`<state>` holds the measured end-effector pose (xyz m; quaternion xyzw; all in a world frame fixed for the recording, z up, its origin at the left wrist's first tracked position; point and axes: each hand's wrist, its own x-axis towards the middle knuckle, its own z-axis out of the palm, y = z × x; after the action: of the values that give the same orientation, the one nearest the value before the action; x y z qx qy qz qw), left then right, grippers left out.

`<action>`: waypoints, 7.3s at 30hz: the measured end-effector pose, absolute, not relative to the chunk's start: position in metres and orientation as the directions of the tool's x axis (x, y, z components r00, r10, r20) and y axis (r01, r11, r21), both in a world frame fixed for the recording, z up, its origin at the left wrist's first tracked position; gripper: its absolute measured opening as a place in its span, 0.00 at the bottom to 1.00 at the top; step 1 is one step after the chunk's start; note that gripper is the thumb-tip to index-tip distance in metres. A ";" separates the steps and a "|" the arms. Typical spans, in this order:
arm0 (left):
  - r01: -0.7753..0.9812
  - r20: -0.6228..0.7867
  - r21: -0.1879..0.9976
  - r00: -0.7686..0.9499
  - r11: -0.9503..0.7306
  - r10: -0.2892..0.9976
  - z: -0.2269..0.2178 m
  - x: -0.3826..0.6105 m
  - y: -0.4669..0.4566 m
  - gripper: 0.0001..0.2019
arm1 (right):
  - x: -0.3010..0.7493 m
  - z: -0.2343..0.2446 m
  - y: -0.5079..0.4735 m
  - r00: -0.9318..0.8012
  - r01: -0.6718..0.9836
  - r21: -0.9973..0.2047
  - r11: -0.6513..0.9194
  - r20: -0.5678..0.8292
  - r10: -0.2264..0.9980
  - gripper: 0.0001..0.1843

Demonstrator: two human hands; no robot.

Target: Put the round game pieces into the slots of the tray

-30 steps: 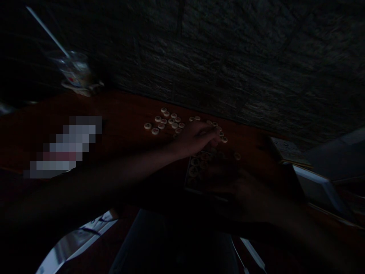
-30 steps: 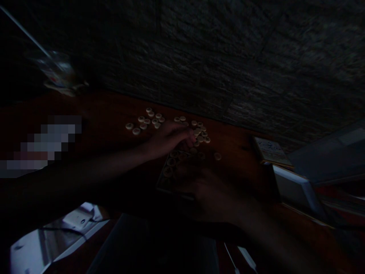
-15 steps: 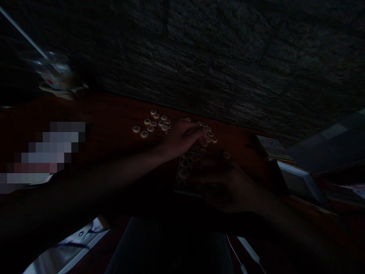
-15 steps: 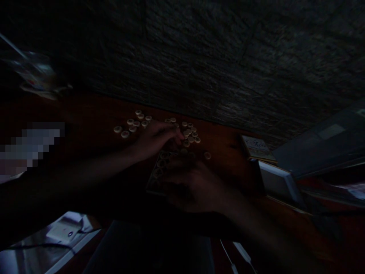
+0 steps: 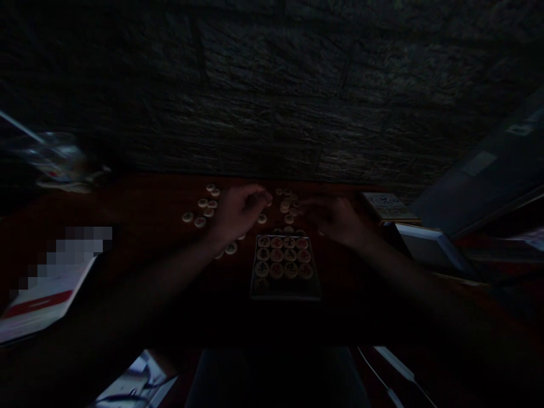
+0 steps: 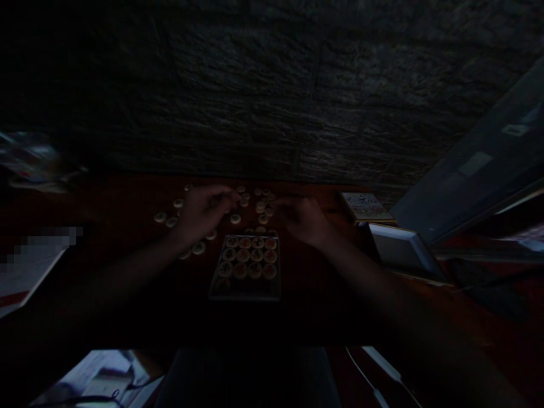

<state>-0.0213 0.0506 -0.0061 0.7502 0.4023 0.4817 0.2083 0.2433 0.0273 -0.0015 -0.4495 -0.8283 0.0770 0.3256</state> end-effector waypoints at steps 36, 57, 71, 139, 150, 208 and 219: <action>0.024 0.278 0.951 0.361 -0.307 0.890 0.002 0.001 0.026 0.13 | 0.212 0.010 -0.002 -0.545 0.424 -0.491 0.761 0.533 0.647 0.09; 0.108 0.337 0.925 0.200 -0.363 0.920 -0.002 -0.006 0.037 0.08 | 0.232 0.024 -0.011 -0.738 0.476 -0.581 0.660 0.144 0.659 0.77; -0.239 0.255 0.955 0.366 -0.174 0.895 -0.005 0.000 0.028 0.14 | 0.216 0.012 0.003 -0.382 0.246 -0.874 0.418 0.309 0.871 0.16; -0.094 0.467 0.876 0.408 -0.473 0.784 0.000 0.006 0.010 0.18 | 0.199 0.007 -0.009 -0.188 -0.057 -0.977 0.205 0.212 0.959 0.21; -0.113 0.432 0.898 0.422 -0.426 0.797 0.000 0.006 0.010 0.19 | 0.197 0.007 -0.011 -0.137 -0.021 -0.971 0.240 0.240 0.961 0.19; -0.358 0.090 0.929 0.461 0.092 0.883 0.012 0.006 0.013 0.12 | 0.207 0.012 -0.022 -0.229 0.503 -0.588 0.633 0.616 0.754 0.16; -0.301 0.169 0.953 0.485 -0.017 0.858 0.003 0.004 0.016 0.11 | 0.204 0.013 -0.022 -0.219 0.360 -0.716 0.598 0.558 0.800 0.16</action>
<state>0.0037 0.0157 0.0029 0.5595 0.2488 0.4424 0.6553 0.2040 -0.0218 0.0134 -0.3878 -0.7478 0.2246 0.4899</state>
